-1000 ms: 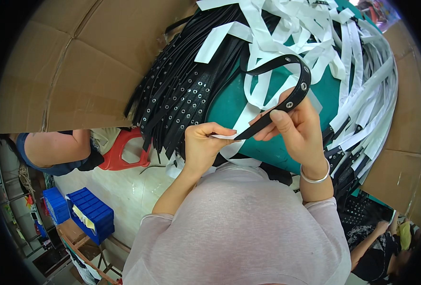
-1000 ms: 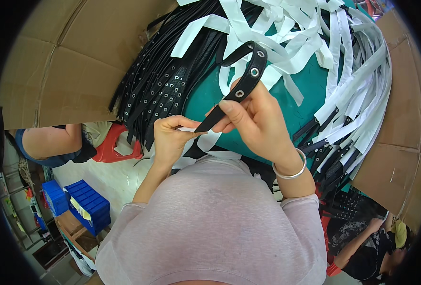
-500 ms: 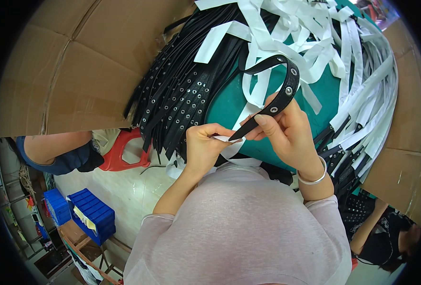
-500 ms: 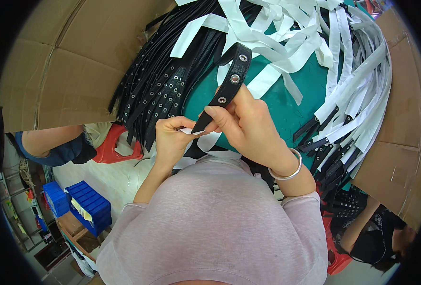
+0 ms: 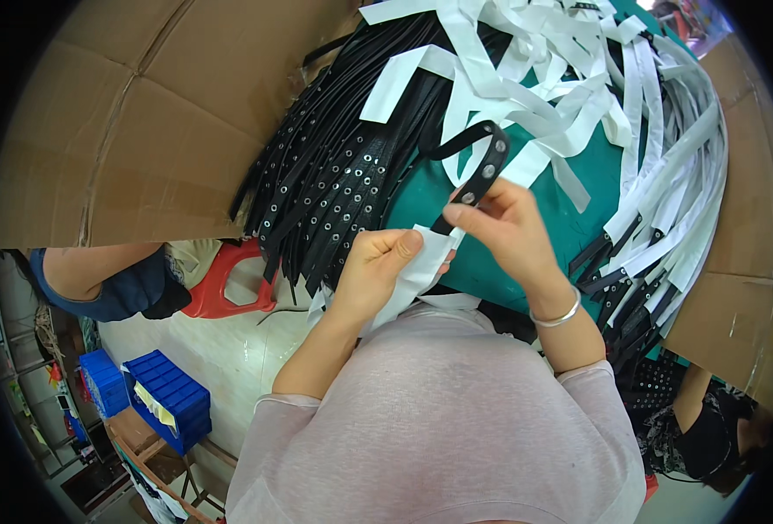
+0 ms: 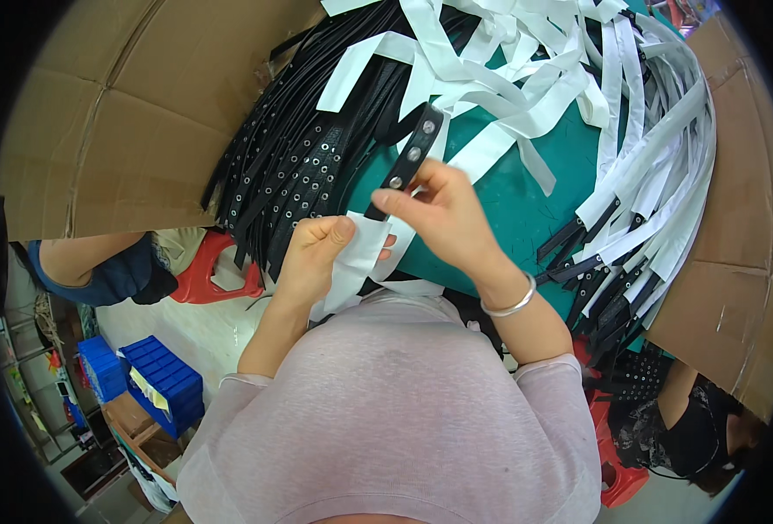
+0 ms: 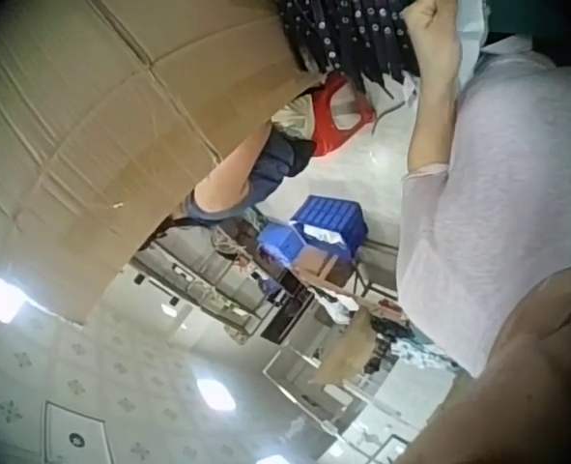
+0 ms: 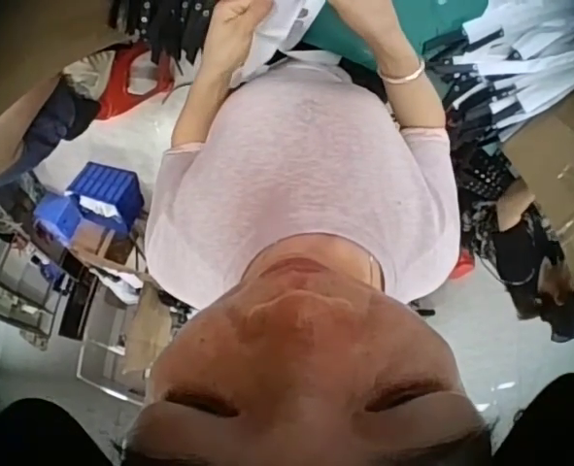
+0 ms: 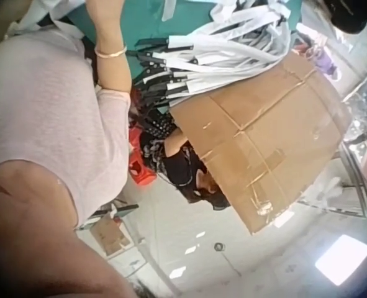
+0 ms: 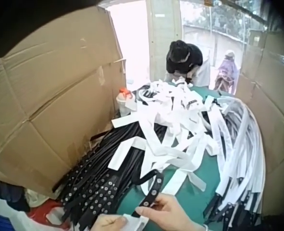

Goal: Wrap black belts with white protective paper strips and bundle them together.

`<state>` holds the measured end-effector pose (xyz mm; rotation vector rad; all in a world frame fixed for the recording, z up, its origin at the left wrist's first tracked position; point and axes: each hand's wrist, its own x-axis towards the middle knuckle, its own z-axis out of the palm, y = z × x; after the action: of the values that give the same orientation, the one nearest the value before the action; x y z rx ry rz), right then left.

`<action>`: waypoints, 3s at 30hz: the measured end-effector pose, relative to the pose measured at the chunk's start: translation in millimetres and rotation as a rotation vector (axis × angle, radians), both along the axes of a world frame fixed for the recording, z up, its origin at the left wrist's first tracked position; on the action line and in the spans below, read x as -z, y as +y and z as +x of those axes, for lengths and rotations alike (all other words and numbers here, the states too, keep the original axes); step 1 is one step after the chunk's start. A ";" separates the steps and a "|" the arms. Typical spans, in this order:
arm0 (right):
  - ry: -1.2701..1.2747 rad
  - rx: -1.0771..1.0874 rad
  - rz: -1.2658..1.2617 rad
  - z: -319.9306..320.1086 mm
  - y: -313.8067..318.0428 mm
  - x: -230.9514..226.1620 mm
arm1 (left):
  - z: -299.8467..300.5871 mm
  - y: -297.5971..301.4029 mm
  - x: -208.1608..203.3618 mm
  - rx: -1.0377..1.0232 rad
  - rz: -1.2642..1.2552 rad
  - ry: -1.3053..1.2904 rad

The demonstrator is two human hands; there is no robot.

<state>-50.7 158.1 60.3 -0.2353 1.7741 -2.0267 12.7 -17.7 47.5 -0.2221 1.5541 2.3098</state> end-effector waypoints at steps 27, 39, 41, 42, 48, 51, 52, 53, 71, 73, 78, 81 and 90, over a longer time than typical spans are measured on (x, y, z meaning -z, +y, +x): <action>-0.275 -0.350 -0.207 55.4 -93.6 37.3 | 84.0 -101.1 -10.5 0.395 0.378 -0.456; -0.316 -0.417 -0.121 74.6 -105.3 69.7 | 71.5 -102.0 12.6 0.436 0.394 -0.468; -0.523 -0.336 -0.155 58.7 -104.2 71.0 | 72.1 -105.1 8.6 0.441 0.377 -0.484; -0.682 -0.230 -0.336 46.4 -103.8 64.8 | 74.9 -109.1 6.9 0.429 0.361 -0.497; -0.509 -0.221 -0.153 49.9 -135.2 80.7 | 104.8 -140.8 -14.3 0.357 0.138 -0.634; -0.583 -0.386 -0.241 83.7 -160.8 75.5 | 139.8 -178.8 -33.3 0.432 -0.260 -0.610; -0.609 -0.353 -0.269 84.8 -166.8 68.8 | 149.0 -187.6 -54.6 0.482 -0.422 -0.621; -0.617 -0.369 -0.269 86.2 -168.9 59.3 | 160.4 -202.0 -67.9 0.566 -0.481 -0.676; -0.241 -0.277 -0.212 43.3 -62.0 32.1 | 43.0 -89.9 -2.8 0.735 -0.065 -0.241; -0.308 -0.132 -0.309 29.9 -56.7 47.6 | 38.7 -82.2 2.0 0.737 0.019 -0.314; -0.309 -0.140 -0.237 26.4 -56.6 48.5 | 34.4 -79.0 21.3 0.703 0.138 -0.316; -0.143 -0.159 -0.138 25.4 -61.1 43.2 | 32.2 -79.4 23.3 0.684 0.222 -0.294; -0.468 -0.255 -0.311 8.0 -78.6 56.6 | 42.5 -85.1 28.9 0.627 0.364 -0.370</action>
<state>-42.7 79.5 3.7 -0.0650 1.0904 -1.9618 55.1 -102.8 18.6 -0.0496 0.8426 1.8650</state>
